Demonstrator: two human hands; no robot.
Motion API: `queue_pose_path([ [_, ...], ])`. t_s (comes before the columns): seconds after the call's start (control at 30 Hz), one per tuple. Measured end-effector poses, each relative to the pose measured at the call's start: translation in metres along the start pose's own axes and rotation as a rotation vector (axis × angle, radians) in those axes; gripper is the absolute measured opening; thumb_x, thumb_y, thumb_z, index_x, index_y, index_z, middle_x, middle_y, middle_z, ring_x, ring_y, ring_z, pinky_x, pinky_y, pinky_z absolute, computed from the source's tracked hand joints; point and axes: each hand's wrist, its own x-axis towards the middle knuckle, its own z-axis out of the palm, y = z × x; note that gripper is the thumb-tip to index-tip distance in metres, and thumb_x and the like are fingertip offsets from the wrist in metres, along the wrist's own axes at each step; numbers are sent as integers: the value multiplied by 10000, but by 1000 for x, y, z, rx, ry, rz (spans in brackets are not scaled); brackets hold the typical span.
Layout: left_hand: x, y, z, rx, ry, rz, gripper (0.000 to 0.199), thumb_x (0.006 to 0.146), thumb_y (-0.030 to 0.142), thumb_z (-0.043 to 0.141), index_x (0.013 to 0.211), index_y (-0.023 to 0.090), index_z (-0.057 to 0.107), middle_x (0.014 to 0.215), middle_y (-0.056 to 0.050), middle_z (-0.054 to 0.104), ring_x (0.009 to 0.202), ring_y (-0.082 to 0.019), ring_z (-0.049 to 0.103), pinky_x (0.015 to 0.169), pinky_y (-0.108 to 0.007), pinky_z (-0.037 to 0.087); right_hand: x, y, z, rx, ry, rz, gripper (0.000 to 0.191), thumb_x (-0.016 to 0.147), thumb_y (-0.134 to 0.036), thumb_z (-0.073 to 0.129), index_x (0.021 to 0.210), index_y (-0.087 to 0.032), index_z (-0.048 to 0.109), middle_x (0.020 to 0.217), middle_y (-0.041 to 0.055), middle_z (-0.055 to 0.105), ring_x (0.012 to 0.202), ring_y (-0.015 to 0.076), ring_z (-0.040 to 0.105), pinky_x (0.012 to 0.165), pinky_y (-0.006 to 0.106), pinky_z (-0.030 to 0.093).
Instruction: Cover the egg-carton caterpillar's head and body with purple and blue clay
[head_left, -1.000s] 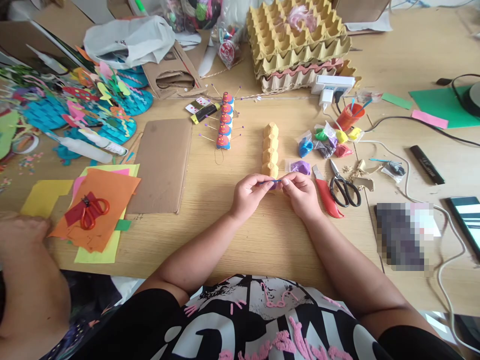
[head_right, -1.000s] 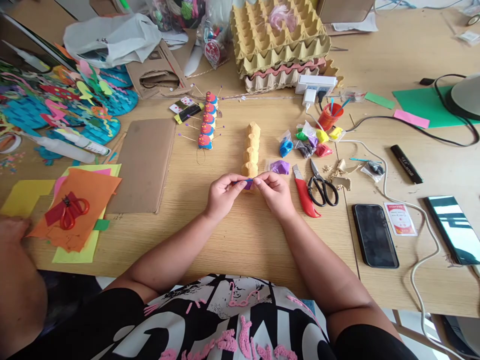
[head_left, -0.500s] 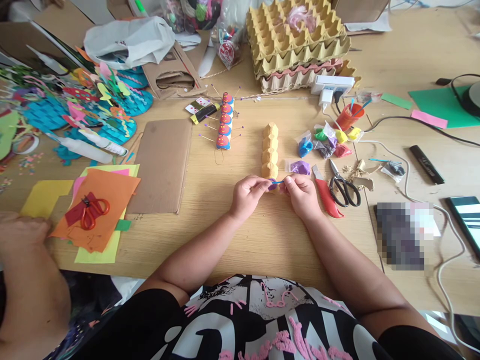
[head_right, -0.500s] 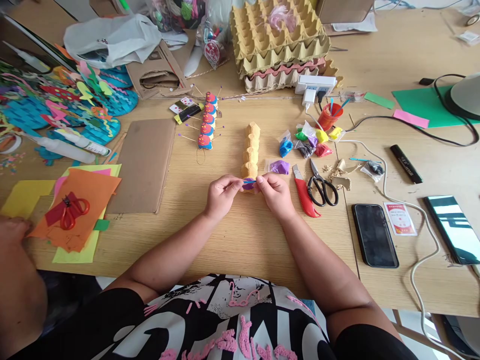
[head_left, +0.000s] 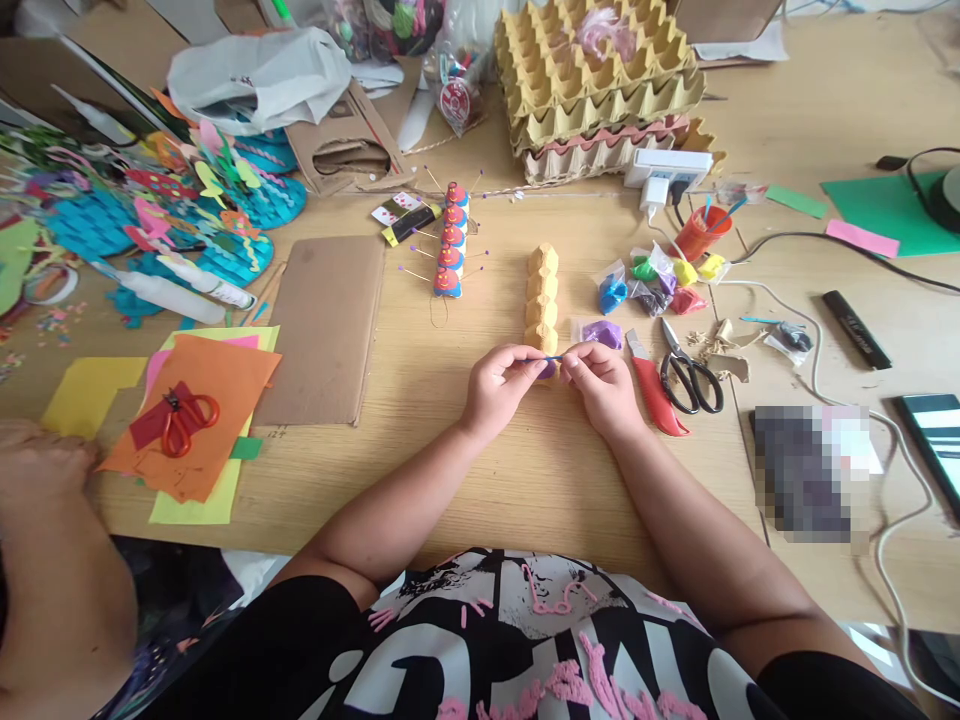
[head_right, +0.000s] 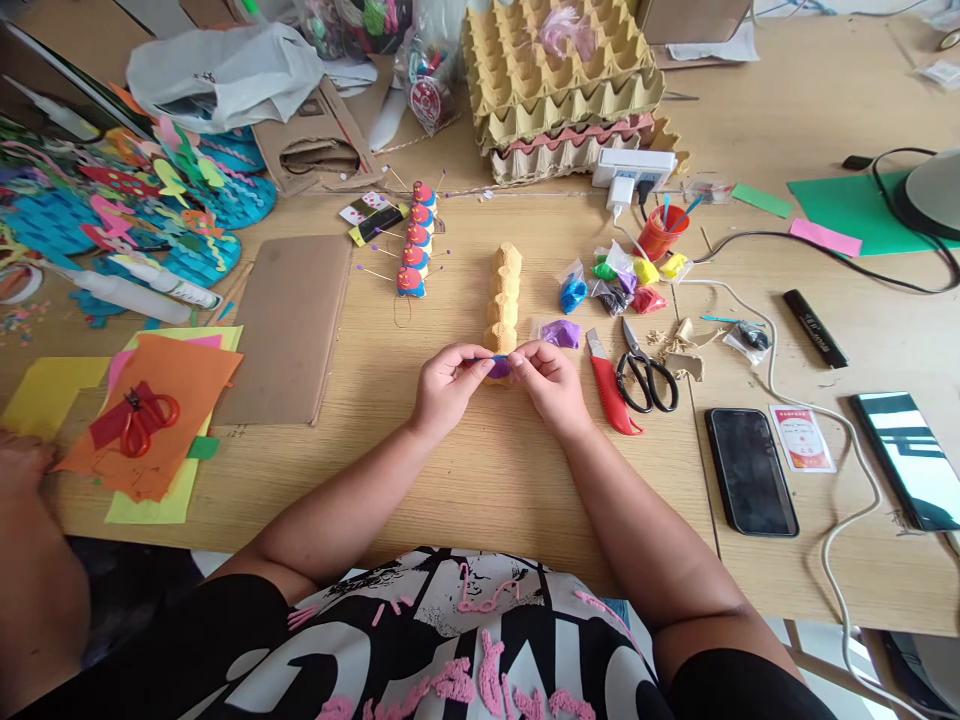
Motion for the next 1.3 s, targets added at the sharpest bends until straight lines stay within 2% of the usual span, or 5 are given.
queue_pose_path([
  [0.5, 0, 6, -6, 159, -3, 72, 421, 972, 564, 691, 757, 207, 753, 771, -34, 753, 755, -151, 694, 780, -301, 548, 0, 4, -2, -152, 4, -17, 638, 847, -799, 693, 589, -215, 679, 606, 20, 664, 574, 138, 536, 618, 317, 461],
  [0.67, 0, -1, -2, 31, -1, 7, 284, 923, 491, 784, 968, 211, 782, 923, -37, 778, 841, -145, 718, 831, -295, 574, 0, 0, -1, -62, 0, -15, 509, 829, -696, 799, 711, -220, 660, 645, -17, 634, 608, 125, 518, 641, 295, 458],
  [0.87, 2, -8, 2, -171, 0, -55, 434, 817, 549, 870, 1059, 215, 738, 978, -29, 756, 904, -147, 734, 865, -302, 613, 3, 1, 0, 44, -3, 6, 441, 747, -587, 921, 871, -222, 707, 684, -34, 646, 632, 113, 542, 635, 269, 459],
  [1.13, 6, -3, -1, -358, 81, -179, 385, 732, 476, 952, 963, 212, 793, 856, -8, 759, 804, -111, 701, 818, -256, 568, 5, 6, -2, 48, 49, 12, 442, 711, -582, 941, 885, -231, 737, 695, -23, 664, 649, 132, 591, 655, 291, 522],
  [1.3, 7, 1, -1, -372, 95, -231, 413, 694, 516, 963, 924, 210, 807, 811, -12, 759, 760, -116, 686, 794, -271, 556, 5, 9, -3, 114, 50, 52, 430, 701, -566, 948, 889, -237, 746, 698, -14, 675, 623, 131, 570, 565, 274, 451],
])
